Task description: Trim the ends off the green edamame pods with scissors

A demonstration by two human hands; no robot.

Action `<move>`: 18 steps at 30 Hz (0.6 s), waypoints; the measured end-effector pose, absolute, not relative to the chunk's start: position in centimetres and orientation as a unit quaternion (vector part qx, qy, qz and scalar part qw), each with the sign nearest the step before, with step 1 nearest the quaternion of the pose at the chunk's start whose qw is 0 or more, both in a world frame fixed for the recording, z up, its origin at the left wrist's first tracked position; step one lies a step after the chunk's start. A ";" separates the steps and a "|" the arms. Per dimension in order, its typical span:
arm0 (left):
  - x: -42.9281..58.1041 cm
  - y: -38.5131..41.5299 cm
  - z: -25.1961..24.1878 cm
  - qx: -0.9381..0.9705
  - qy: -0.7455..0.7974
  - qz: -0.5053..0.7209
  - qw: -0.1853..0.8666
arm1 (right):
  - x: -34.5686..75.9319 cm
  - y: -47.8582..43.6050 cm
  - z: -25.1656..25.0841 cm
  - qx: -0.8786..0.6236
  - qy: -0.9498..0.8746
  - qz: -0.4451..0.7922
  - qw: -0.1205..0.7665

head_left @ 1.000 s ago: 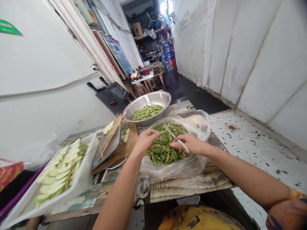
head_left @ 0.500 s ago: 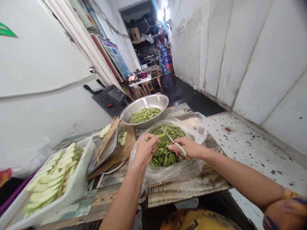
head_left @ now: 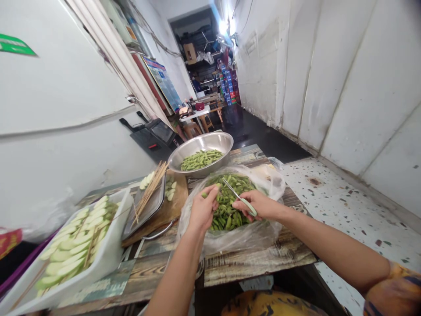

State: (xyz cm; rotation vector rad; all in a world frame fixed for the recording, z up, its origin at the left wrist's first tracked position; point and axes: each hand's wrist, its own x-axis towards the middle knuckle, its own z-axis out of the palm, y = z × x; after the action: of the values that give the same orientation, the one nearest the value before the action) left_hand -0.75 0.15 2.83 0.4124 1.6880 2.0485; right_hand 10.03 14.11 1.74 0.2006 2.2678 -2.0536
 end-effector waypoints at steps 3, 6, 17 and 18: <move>-0.7 -0.3 2.4 0.170 0.663 0.694 0.223 | 10.2 14.2 2.0 0.056 0.751 -0.656 0.058; -0.7 -0.5 2.2 0.183 0.704 0.653 0.212 | 10.2 14.2 2.0 0.062 0.761 -0.643 0.061; -1.8 -0.8 3.1 0.170 0.660 0.662 0.312 | 10.2 14.7 1.9 0.056 0.773 -0.632 0.022; -2.1 -0.8 3.2 0.146 0.645 0.673 0.332 | 10.1 14.8 2.0 0.066 0.768 -0.637 0.014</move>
State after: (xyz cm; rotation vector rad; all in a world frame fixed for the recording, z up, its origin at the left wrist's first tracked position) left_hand -2.13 -0.76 3.23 0.3824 1.6856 1.7573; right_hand 10.12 14.76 2.05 0.2042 2.3899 -1.9841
